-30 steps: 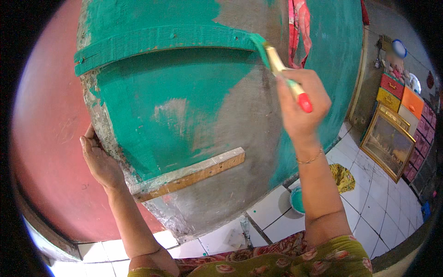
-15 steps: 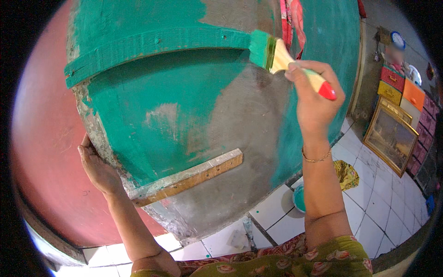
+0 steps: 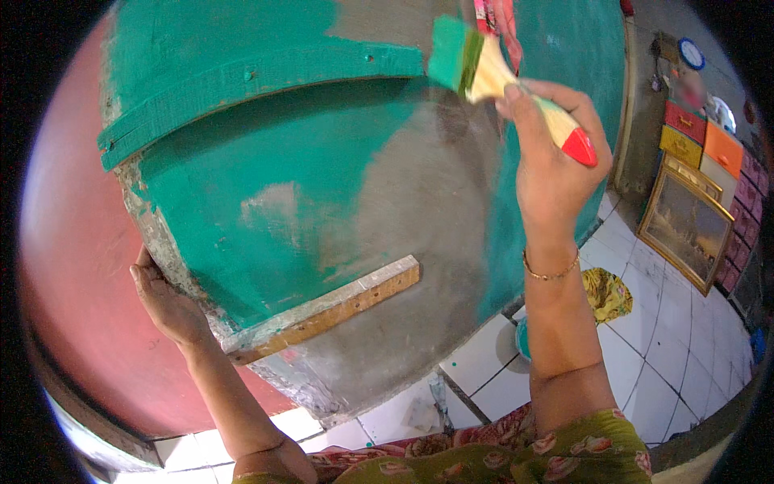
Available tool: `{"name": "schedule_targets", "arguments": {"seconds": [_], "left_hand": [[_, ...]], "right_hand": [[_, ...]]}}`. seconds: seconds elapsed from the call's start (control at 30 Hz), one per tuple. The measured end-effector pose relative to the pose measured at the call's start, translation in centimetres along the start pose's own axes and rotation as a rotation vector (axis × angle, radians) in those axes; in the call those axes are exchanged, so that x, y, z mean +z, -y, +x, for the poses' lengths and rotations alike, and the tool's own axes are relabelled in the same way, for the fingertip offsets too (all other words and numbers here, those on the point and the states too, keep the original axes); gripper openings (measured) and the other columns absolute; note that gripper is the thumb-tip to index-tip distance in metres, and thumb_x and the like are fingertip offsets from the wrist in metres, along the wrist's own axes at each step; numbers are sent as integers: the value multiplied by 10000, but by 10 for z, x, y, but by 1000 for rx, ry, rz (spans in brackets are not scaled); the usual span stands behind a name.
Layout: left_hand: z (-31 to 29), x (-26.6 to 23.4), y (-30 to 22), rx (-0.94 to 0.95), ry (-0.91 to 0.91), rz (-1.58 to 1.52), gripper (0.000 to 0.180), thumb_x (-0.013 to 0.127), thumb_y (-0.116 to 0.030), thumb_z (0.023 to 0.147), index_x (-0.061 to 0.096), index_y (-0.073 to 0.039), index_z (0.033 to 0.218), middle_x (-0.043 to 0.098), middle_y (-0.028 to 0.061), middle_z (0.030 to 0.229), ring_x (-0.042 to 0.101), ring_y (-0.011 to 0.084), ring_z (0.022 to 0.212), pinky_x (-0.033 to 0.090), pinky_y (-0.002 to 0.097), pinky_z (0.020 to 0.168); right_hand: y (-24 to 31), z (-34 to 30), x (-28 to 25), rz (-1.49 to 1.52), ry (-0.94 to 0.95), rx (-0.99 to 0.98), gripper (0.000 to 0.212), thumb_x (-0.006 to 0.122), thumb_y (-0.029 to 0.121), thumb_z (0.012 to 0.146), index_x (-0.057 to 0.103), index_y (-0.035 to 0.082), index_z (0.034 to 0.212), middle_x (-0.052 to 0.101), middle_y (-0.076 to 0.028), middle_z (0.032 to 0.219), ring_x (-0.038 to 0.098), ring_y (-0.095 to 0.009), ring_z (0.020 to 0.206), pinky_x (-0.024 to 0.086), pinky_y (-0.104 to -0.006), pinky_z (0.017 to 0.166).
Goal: The person is painting a wooden door frame and panel using a paintbrush dipped in a container of green paint.
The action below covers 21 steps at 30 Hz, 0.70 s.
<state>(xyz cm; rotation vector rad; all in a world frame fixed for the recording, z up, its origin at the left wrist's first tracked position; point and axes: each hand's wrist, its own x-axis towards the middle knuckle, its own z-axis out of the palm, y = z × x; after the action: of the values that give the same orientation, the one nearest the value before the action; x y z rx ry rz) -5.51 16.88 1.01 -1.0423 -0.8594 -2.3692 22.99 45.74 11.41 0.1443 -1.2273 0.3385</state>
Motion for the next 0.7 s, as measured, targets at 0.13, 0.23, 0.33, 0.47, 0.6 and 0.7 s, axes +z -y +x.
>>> {"name": "schedule_targets", "arguments": {"seconds": [0.13,0.23,0.33,0.47,0.6,0.7], "left_hand": [[3,1,-3,-10,-19,-1,606,332,-431,1051,484,93,1317,579,184,1264,548,261,1174,407,397,1026],[4,-3,-3,-20,-24,-6,604,328,-428,1052,480,90,1323,579,184,1271,548,261,1180,406,395,1029],[3,-3,-3,-16,-35,0,603,327,-425,1052,476,89,1329,582,186,1271,551,264,1181,408,393,1029],[4,-2,-7,-25,-3,-9,595,323,-415,1055,472,90,1332,585,187,1269,561,267,1170,415,394,1023],[0,15,-6,-20,-33,63,588,312,-407,1057,479,89,1325,587,185,1266,569,265,1158,424,397,1014],[2,6,-7,-34,-101,95,586,307,-409,1058,496,86,1307,596,178,1249,574,258,1142,428,393,1005]], "right_hand": [[-5,7,19,-11,14,-121,131,748,3,839,687,-32,949,700,-80,857,678,-123,793,548,-244,722],[-7,-1,10,-180,117,-196,109,752,5,834,694,-23,921,688,-48,846,648,-95,774,523,-228,706],[-8,-8,3,32,9,113,87,749,26,799,683,27,854,677,-38,793,617,-106,716,503,-273,664],[-2,-4,14,3,4,-131,113,758,19,839,699,2,933,682,-5,861,595,-64,777,479,-208,705],[-7,-10,0,-116,219,-268,112,756,12,832,703,19,930,680,5,871,581,-48,782,471,-209,700],[10,-29,-29,-36,254,151,100,759,37,817,685,19,881,671,-18,834,595,-83,765,473,-245,681]]}}
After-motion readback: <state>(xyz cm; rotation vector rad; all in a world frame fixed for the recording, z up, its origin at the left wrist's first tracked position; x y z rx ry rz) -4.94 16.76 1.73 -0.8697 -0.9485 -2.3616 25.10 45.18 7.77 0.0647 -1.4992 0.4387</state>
